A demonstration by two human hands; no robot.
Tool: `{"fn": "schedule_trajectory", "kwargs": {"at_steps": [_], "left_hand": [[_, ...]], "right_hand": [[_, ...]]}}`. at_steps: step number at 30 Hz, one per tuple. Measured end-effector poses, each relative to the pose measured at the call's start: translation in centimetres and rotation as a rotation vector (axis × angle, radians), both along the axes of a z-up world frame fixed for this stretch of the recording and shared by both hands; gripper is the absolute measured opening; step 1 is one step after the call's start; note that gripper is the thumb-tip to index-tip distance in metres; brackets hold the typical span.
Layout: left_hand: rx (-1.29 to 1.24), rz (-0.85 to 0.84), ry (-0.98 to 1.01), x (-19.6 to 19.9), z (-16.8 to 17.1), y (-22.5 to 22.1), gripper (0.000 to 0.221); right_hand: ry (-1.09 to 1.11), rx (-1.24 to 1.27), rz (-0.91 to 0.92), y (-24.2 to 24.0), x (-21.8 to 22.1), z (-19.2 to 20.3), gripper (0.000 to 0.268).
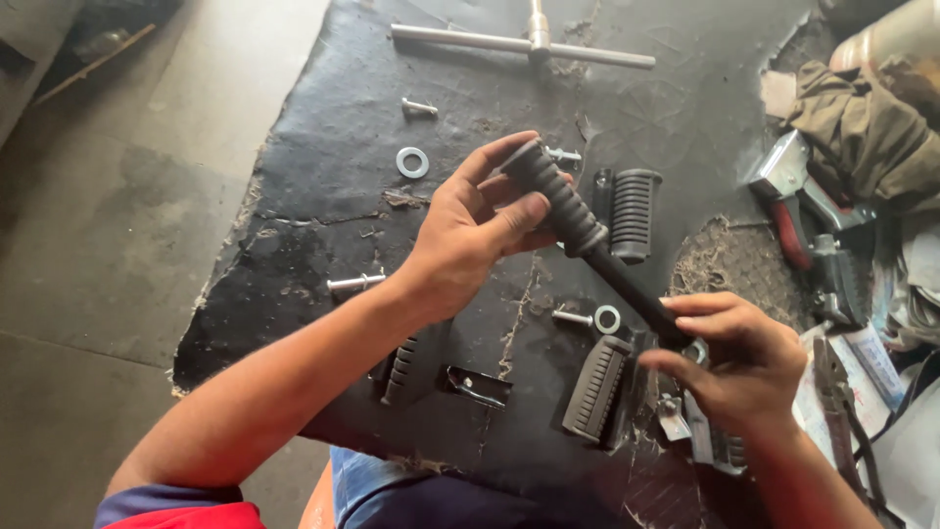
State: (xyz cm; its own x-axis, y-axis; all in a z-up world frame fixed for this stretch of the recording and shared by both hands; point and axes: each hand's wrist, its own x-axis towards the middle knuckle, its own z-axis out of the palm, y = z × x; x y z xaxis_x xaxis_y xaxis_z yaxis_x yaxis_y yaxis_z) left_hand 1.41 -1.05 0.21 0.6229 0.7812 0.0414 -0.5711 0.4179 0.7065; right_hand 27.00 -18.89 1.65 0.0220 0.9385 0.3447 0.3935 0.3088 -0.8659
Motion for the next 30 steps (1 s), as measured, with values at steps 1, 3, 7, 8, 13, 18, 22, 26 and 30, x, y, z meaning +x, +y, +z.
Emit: {"fn": "schedule_trajectory", "kwargs": {"at_steps": [1, 3, 7, 8, 13, 18, 22, 26, 30], "left_hand": [[0.008, 0.009, -0.001, 0.0, -0.5, -0.3, 0.054], [0.338, 0.1, -0.041, -0.1, -1.5, -0.7, 0.044], [0.444, 0.01, 0.015, -0.9, 0.9, -2.4, 0.039], [0.522, 0.007, 0.071, -0.9, 0.9, -2.8, 0.039], [0.601, 0.0, 0.153, -0.7, 0.9, -4.3, 0.037], [0.63, 0.026, 0.207, -0.7, 0.9, -4.1, 0.037], [0.602, 0.016, 0.212, -0.7, 0.7, -4.1, 0.037], [0.645, 0.016, 0.26, -0.7, 0.9, -4.1, 0.038], [0.631, 0.021, 0.295, -0.7, 1.0, -4.1, 0.038]], "right_hand": [[-0.001, 0.008, 0.009, 0.2, 0.3, -0.5, 0.038], [0.113, -0.158, -0.072, 0.8, 0.8, -1.3, 0.038], [0.134, -0.317, -0.149, 1.4, 0.6, -1.7, 0.038], [0.157, -0.297, -0.097, 1.4, 0.7, -1.8, 0.035], [0.066, -0.243, -0.044, 1.1, 0.2, -1.8, 0.029], [0.089, -0.247, -0.044, 1.2, 0.1, -1.7, 0.029], [0.071, -0.227, -0.021, 1.3, -0.2, -1.7, 0.03], [0.074, -0.234, -0.024, 1.1, 0.1, -2.0, 0.03], [0.088, -0.237, -0.017, 1.1, -0.2, -1.7, 0.03]]}}
